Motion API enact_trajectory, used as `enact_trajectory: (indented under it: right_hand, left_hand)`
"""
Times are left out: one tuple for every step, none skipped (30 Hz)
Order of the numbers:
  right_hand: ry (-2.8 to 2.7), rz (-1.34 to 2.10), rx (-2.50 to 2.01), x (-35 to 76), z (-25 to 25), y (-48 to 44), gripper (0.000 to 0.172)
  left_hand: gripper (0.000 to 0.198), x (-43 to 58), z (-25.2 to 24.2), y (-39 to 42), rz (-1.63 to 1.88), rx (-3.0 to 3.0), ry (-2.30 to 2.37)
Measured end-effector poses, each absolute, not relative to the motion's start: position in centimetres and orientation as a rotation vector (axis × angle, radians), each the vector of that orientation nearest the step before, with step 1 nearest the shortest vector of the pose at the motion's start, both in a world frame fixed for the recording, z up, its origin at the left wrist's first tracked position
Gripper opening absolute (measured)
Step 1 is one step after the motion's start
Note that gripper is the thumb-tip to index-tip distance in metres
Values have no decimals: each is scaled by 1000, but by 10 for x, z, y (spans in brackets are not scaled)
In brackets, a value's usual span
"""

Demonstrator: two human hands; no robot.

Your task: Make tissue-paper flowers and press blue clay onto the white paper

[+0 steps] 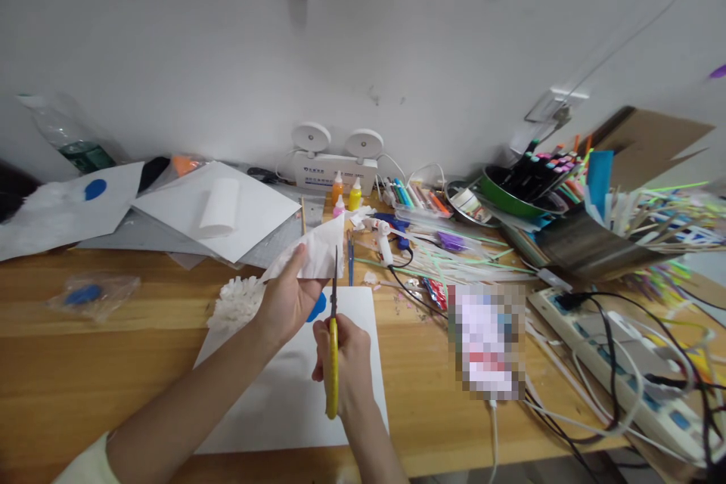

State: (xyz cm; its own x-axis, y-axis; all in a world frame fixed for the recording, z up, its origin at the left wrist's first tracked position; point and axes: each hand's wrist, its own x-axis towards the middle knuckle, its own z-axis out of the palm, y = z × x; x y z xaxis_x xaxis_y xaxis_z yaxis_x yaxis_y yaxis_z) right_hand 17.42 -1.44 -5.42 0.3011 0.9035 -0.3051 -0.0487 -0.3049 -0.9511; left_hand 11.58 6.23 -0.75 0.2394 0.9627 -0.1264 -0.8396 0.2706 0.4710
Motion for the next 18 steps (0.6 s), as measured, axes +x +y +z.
enact_trajectory:
  right_hand:
    - [-810, 1194, -1573, 175, -54, -14, 28]
    - [-808, 1198, -1578, 175, -53, -14, 29]
    - [-806, 1198, -1581, 175, -53, -14, 30]
    - [-808, 1193, -1582, 175, -53, -15, 31]
    - [-812, 1182, -1580, 175, -54, -15, 32]
    - [-813, 1173, -1576, 176, -55, -15, 34]
    - [-811, 1170, -1573, 176, -57, -15, 36]
    - [-803, 1172, -1572, 176, -59, -15, 37]
    - [-795, 1183, -1575, 176, -61, -15, 39]
    - [-786, 1194, -1579, 176, -63, -16, 40]
    - [-780, 1207, -1585, 176, -64, -16, 41]
    - [-779, 1221, -1590, 176, -65, -16, 41]
    - [-780, 1234, -1591, 176, -65, -16, 41]
    - [-787, 1248, -1582, 177, -65, -16, 42]
    - [-801, 1265, -1563, 177, -65, -16, 42]
    - [-819, 1276, -1535, 177, -65, -16, 41]
    - [-849, 1277, -1500, 178, -66, -15, 41]
    - [-883, 1266, -1465, 180, -69, -15, 40]
  left_hand:
    - [35, 116, -7, 62, 1260, 336, 430]
    - [34, 116, -7, 63, 1256, 335, 428]
    - [34, 116, -7, 63, 1255, 333, 426]
    - [33, 116, -7, 63, 1256, 331, 424]
    - [32, 116, -7, 64, 1257, 328, 421]
    - [32, 116, -7, 64, 1255, 324, 419]
    - [31, 116, -7, 65, 1252, 318, 416]
    - [31, 116, -7, 66, 1248, 310, 414]
    - [31, 116, -7, 66, 1247, 300, 412]
    - [30, 116, -7, 66, 1247, 289, 412]
    - [30, 115, -7, 67, 1250, 280, 412]
    - [29, 115, -8, 67, 1253, 274, 412]
    - [29, 115, -8, 67, 1254, 272, 410]
    - [29, 115, -8, 67, 1249, 271, 407]
    - [29, 115, -8, 67, 1242, 270, 406]
    - [29, 114, -7, 66, 1234, 268, 409]
    - [29, 114, -7, 66, 1225, 265, 414]
    - [29, 114, -7, 66, 1216, 262, 421]
